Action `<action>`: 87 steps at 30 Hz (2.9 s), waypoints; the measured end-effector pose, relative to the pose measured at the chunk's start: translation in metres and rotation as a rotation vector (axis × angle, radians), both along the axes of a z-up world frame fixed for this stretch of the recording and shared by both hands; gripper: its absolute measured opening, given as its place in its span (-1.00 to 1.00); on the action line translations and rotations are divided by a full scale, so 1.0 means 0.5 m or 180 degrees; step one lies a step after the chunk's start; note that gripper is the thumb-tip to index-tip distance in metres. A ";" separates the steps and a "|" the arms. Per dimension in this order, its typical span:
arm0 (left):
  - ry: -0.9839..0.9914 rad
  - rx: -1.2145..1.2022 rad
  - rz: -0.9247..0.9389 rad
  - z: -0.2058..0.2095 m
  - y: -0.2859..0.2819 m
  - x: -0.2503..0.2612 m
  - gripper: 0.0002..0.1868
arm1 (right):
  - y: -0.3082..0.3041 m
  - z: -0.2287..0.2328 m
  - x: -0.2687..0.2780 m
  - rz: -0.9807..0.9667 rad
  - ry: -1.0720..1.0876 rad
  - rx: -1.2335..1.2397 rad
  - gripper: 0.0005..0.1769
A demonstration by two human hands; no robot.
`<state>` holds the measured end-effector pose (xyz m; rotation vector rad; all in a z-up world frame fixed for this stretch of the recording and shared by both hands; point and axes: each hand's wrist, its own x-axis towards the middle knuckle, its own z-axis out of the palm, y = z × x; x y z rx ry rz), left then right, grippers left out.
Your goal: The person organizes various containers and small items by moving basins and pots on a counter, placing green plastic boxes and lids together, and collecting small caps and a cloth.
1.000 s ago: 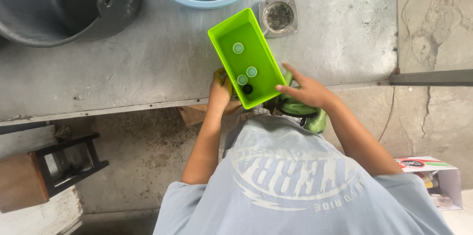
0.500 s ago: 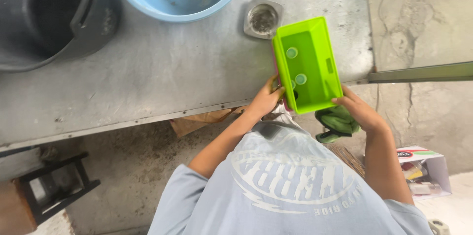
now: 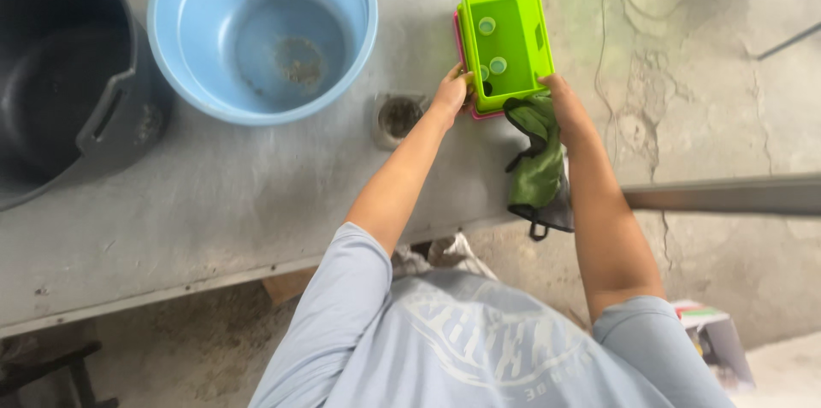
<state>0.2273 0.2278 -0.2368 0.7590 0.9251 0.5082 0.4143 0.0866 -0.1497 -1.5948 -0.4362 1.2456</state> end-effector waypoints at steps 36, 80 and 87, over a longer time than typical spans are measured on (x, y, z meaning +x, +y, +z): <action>0.1364 0.1397 0.0670 0.171 -0.173 -0.407 -0.64 | 0.036 0.071 -0.102 0.0216 0.1343 0.0514 -0.64; 0.1030 0.1366 -0.1355 0.028 -0.437 0.014 -0.53 | -0.530 0.114 -0.321 0.1748 -0.2201 -0.0230 -0.39; 0.2479 0.2336 -0.2027 0.126 -0.447 -0.035 -0.31 | -0.502 0.092 -0.274 0.2358 -0.1903 -0.0377 -0.36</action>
